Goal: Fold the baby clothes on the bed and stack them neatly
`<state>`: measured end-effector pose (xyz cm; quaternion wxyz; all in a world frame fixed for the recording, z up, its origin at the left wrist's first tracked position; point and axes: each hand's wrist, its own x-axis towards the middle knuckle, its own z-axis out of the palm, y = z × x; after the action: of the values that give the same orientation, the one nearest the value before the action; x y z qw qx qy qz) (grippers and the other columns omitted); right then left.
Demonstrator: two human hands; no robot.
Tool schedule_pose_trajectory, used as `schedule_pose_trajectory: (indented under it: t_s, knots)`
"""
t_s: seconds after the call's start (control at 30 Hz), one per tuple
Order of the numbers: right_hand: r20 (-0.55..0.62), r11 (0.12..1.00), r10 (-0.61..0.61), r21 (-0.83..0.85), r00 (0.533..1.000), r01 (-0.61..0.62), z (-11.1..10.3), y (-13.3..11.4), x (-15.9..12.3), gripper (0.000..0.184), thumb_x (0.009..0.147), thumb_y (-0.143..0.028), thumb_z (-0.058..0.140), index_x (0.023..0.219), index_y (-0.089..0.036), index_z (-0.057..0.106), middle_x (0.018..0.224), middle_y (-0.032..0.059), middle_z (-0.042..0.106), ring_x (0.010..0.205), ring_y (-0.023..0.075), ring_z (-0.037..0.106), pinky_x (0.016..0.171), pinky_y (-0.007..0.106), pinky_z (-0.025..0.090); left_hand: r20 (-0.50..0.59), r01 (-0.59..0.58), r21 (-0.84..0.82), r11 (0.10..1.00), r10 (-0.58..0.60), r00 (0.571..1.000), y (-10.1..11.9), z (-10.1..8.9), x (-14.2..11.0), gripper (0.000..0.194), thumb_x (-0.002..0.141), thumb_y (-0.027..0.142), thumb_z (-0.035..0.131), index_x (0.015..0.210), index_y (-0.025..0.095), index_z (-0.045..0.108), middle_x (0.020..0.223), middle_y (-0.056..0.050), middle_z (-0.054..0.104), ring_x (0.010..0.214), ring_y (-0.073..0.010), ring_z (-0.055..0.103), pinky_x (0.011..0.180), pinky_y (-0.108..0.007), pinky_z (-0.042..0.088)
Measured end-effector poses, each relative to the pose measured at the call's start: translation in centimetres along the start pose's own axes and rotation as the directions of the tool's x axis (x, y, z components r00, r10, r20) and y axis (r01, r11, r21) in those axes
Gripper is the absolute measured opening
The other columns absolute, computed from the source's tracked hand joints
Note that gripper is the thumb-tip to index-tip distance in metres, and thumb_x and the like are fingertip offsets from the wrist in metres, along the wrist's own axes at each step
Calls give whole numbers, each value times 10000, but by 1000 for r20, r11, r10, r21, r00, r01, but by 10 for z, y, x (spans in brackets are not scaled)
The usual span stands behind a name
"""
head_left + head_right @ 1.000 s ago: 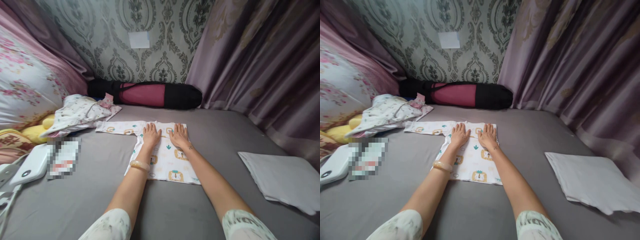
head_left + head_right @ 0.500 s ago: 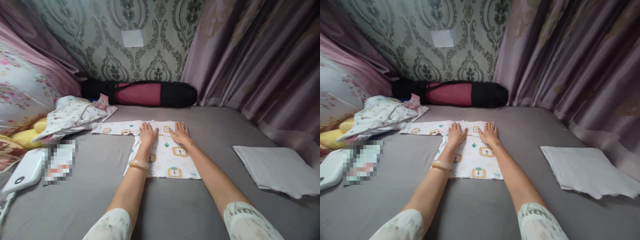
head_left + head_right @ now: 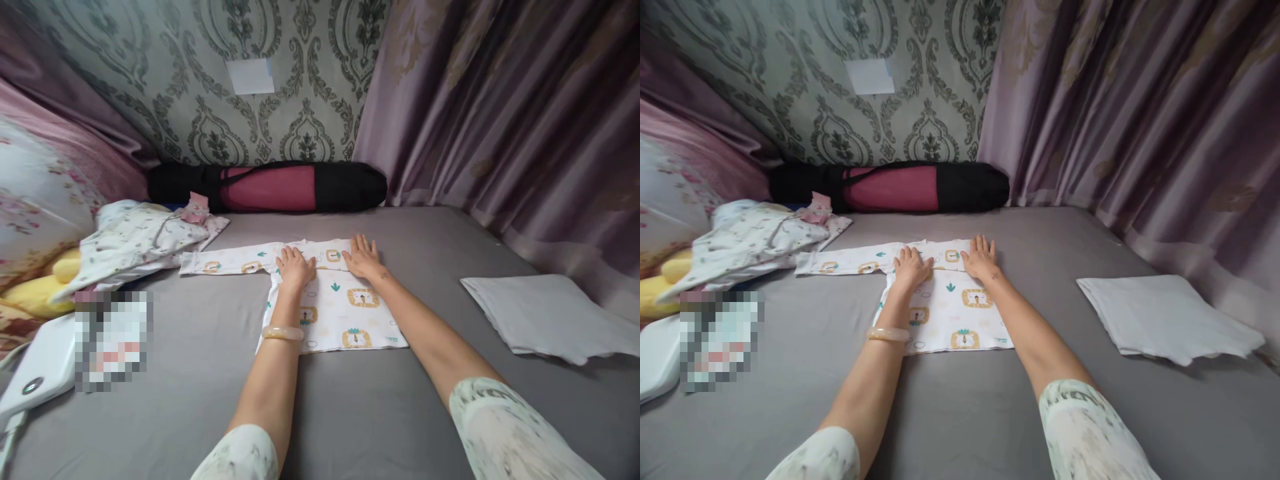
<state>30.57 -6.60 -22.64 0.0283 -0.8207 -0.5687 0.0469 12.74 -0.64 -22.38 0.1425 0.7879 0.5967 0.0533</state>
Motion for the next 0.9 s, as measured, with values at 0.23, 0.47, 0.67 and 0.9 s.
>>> schedule_pose_trajectory:
  t_s: [0.23,0.47,0.67,0.9]
  knots:
    - [5,993,-98,58,995,98,8,-36,-1,615,1006,-462,164,1545,-180,254,1623,87,154,1489,269,72,1186,484,55,21,-53,-12,998,54,998,-7,-9,-5,642,921,440,387,1440,63,383,1580,-210,240,1472,-347,179,1173,-533,161]
    - [76,995,-82,69,994,77,1,-40,1,621,1003,-475,173,1550,-188,231,1629,92,118,1490,285,39,1178,519,34,19,-70,-44,997,71,997,-10,-8,-4,555,915,418,433,1372,102,452,1565,-207,277,1463,-334,211,1165,-528,166]
    - [37,977,-174,131,984,168,3,-70,3,579,1003,-477,160,1547,-290,227,1636,65,99,1487,313,46,1141,618,60,-16,-110,-155,982,109,994,-24,-13,6,445,896,355,498,1288,144,517,1456,-192,457,1403,-307,344,1126,-479,258]
    - [103,984,-154,103,983,144,7,-75,5,581,1000,-496,165,1547,-308,214,1629,54,149,1485,308,62,1139,623,56,-94,-72,-587,806,20,995,-50,-36,14,427,838,325,593,1222,139,599,1324,-171,599,1239,-272,548,1042,-359,389]
